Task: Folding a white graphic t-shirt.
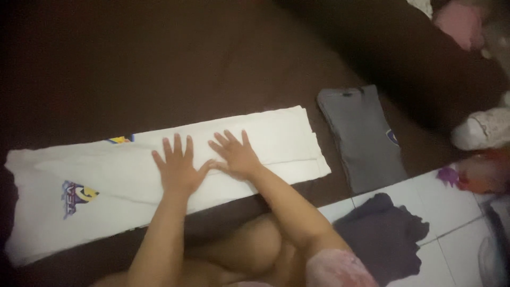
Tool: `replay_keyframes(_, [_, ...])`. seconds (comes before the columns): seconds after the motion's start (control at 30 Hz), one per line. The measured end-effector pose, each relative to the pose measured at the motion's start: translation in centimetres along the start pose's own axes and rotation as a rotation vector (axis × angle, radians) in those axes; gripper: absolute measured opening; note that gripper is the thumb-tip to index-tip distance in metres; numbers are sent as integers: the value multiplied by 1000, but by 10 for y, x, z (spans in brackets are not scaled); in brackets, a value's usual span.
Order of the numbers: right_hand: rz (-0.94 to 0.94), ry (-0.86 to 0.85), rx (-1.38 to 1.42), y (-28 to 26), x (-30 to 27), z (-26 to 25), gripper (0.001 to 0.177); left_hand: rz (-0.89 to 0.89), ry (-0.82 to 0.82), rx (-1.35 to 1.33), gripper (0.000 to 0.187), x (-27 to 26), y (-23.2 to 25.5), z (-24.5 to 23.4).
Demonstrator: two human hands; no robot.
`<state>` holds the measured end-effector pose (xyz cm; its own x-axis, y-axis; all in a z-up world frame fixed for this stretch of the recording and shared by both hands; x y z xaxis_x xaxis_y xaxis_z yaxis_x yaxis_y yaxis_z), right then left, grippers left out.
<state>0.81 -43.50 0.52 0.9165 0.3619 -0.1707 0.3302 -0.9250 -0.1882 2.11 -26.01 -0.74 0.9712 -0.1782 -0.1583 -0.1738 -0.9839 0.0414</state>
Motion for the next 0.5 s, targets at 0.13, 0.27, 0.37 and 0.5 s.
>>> replay_keyframes(0.13, [253, 35, 26, 66, -1, -8, 77, 3, 0, 55, 110, -3, 4, -11])
replay_keyframes(0.27, [633, 102, 8, 155, -27, -12, 78, -18, -30, 105, 113, -3, 3, -11])
replay_keyframes(0.37, [752, 169, 40, 178, -55, -26, 79, -5, -14, 88, 112, -4, 3, -8])
replay_keyframes(0.5, [795, 208, 55, 176, -57, -31, 79, 0, -28, 84, 113, 0, 2, -8])
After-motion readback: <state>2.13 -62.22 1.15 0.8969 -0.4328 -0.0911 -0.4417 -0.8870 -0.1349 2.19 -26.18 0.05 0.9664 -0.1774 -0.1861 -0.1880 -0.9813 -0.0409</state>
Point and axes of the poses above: each hand's wrist, its own x-axis towards the middle knuckle, its own z-axis out of the palm, y = z × x, the point moved 5 cm from there along x, towards the middle knuckle, and after that the axes turned 4 degrees about y, right-handed, at the moved point
